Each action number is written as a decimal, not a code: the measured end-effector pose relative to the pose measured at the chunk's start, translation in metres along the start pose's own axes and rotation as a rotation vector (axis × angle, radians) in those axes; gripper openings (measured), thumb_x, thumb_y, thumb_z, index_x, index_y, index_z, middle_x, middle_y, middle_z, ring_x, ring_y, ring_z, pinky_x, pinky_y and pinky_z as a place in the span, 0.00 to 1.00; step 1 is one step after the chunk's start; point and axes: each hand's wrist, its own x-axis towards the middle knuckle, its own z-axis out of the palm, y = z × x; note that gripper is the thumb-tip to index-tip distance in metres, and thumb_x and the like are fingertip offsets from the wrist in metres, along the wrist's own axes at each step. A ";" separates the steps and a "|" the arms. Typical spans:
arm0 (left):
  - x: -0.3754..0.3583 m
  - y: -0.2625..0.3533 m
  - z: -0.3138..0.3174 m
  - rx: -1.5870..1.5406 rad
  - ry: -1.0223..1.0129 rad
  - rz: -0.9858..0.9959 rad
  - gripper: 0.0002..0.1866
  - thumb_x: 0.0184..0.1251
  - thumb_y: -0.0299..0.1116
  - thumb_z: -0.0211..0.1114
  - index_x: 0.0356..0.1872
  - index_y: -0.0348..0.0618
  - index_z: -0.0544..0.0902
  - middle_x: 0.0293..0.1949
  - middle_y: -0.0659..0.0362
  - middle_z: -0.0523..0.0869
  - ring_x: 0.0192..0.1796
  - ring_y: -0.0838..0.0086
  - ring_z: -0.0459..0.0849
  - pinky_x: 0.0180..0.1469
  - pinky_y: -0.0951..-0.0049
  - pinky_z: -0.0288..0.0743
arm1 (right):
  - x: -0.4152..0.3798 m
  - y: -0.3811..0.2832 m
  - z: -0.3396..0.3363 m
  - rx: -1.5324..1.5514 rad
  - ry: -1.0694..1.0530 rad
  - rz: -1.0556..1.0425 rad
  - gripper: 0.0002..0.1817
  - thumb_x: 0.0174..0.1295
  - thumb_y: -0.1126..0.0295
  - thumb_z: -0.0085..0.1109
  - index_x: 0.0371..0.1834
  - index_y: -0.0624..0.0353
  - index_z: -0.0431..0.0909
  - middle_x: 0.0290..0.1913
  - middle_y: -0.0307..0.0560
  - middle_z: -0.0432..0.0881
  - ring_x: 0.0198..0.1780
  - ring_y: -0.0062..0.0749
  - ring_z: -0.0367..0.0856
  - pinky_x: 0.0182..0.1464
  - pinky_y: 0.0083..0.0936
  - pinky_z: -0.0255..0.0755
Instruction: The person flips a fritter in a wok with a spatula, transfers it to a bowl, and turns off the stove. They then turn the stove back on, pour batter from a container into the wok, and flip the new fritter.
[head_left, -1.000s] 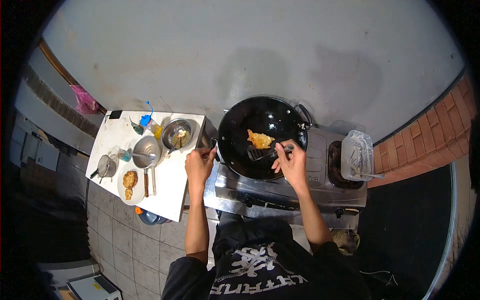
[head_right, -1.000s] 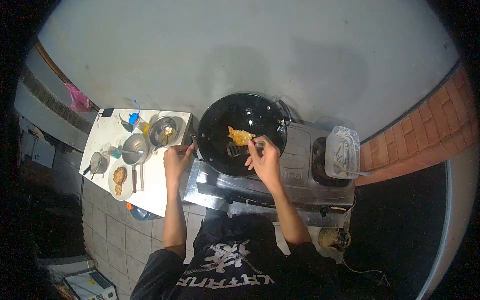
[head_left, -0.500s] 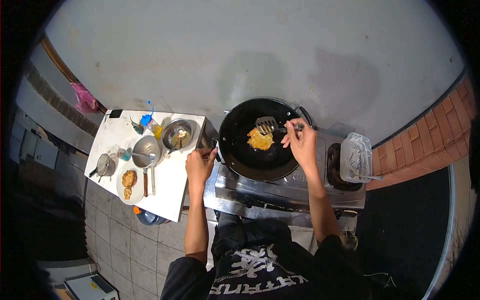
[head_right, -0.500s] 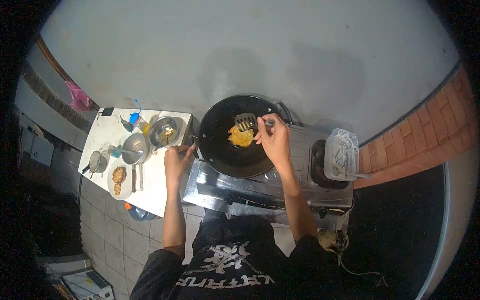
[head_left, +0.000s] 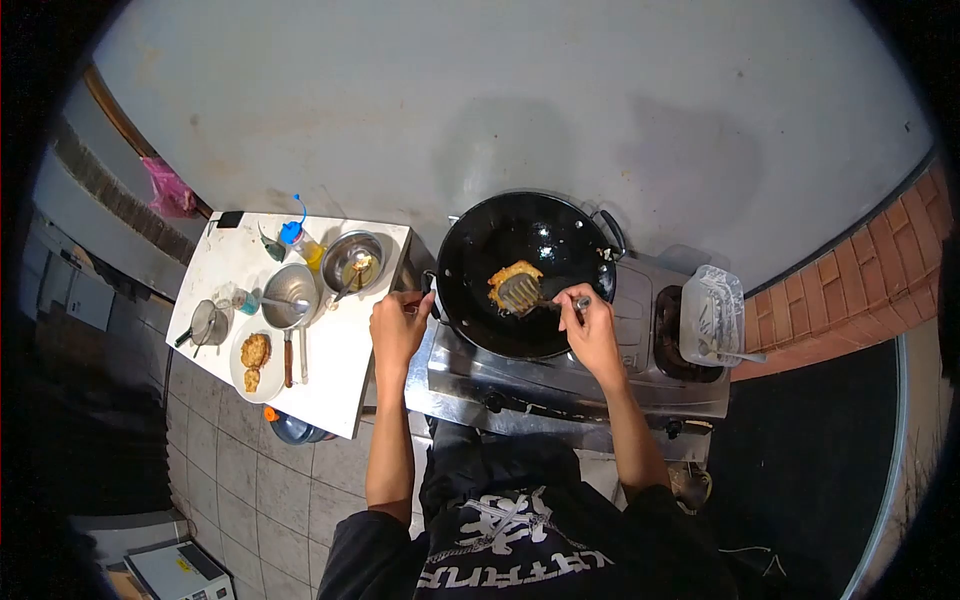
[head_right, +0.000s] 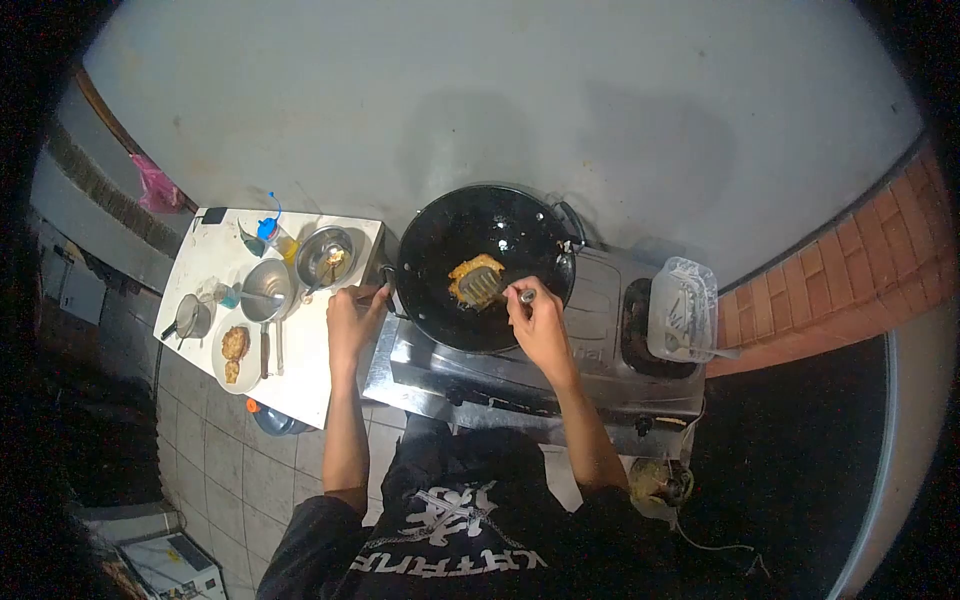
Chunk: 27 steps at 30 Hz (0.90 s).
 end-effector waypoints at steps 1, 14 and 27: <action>0.001 -0.001 0.001 0.001 -0.001 -0.004 0.16 0.59 0.42 0.71 0.34 0.35 0.88 0.28 0.46 0.87 0.33 0.56 0.88 0.38 0.65 0.79 | -0.003 0.001 -0.001 -0.001 0.004 0.002 0.04 0.67 0.78 0.54 0.34 0.66 0.74 0.22 0.42 0.77 0.21 0.18 0.75 0.23 0.19 0.66; 0.001 0.003 -0.001 0.027 -0.023 -0.047 0.17 0.59 0.42 0.71 0.34 0.34 0.88 0.29 0.46 0.87 0.34 0.56 0.88 0.39 0.65 0.79 | 0.003 0.000 -0.014 0.111 0.078 0.030 0.07 0.70 0.74 0.52 0.34 0.65 0.74 0.21 0.39 0.75 0.19 0.16 0.73 0.21 0.18 0.63; -0.001 0.013 -0.007 0.052 -0.010 0.004 0.16 0.60 0.41 0.71 0.33 0.35 0.88 0.29 0.45 0.87 0.34 0.56 0.88 0.39 0.64 0.79 | 0.019 -0.022 -0.022 -0.061 0.007 -0.001 0.07 0.69 0.73 0.55 0.34 0.66 0.72 0.21 0.45 0.76 0.20 0.20 0.72 0.23 0.23 0.63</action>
